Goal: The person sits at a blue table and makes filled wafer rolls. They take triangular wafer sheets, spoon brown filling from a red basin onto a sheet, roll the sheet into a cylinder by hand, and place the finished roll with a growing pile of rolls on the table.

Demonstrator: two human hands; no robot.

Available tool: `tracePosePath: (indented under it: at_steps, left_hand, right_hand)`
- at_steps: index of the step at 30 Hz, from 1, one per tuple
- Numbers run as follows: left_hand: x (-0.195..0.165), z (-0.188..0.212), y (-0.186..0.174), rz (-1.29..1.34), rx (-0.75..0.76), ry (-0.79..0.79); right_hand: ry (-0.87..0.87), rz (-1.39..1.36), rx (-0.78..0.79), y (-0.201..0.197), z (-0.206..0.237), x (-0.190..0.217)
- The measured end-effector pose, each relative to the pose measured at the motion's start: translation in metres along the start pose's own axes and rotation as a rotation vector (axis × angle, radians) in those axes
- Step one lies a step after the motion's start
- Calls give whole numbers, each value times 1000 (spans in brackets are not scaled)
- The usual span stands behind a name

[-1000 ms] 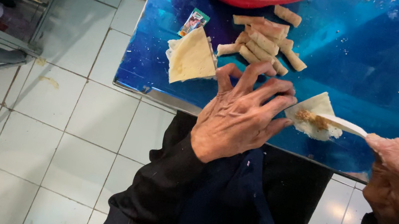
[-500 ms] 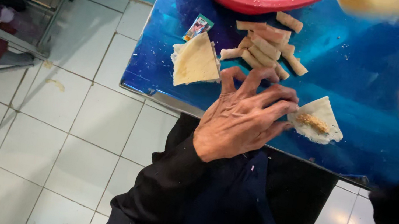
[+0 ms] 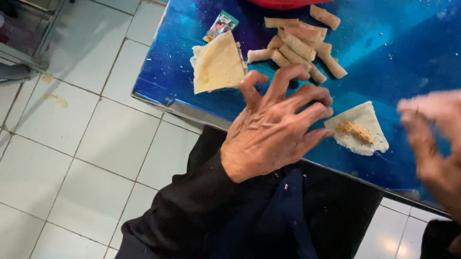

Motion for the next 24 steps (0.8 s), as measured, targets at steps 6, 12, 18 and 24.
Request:
tracePosePath:
  at_steps: [6,12,18,24]
  left_hand:
    - [-2,-8,3,109,-6,-20]
    - [-10,-10,7,105,-11,-54]
    - [-14,-13,6,137,-35,-62]
    - [-20,-18,7,134,-27,-67]
  right_hand:
    - [269,-222,111,42,59,14]
    - [262,-310,41,58,58,14]
    - [264,-253,40,49,52,19]
    - [205,-327,2,34,39,22]
Point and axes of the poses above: each hand's wrist, its own z-axis away from the middle knuckle, its own y-axis out of the palm, x = y × z, the point moved 2 cm from there along -z, towards the middle knuckle, and after that the axes turned 13 degrees about x, right-handed, at the moved point
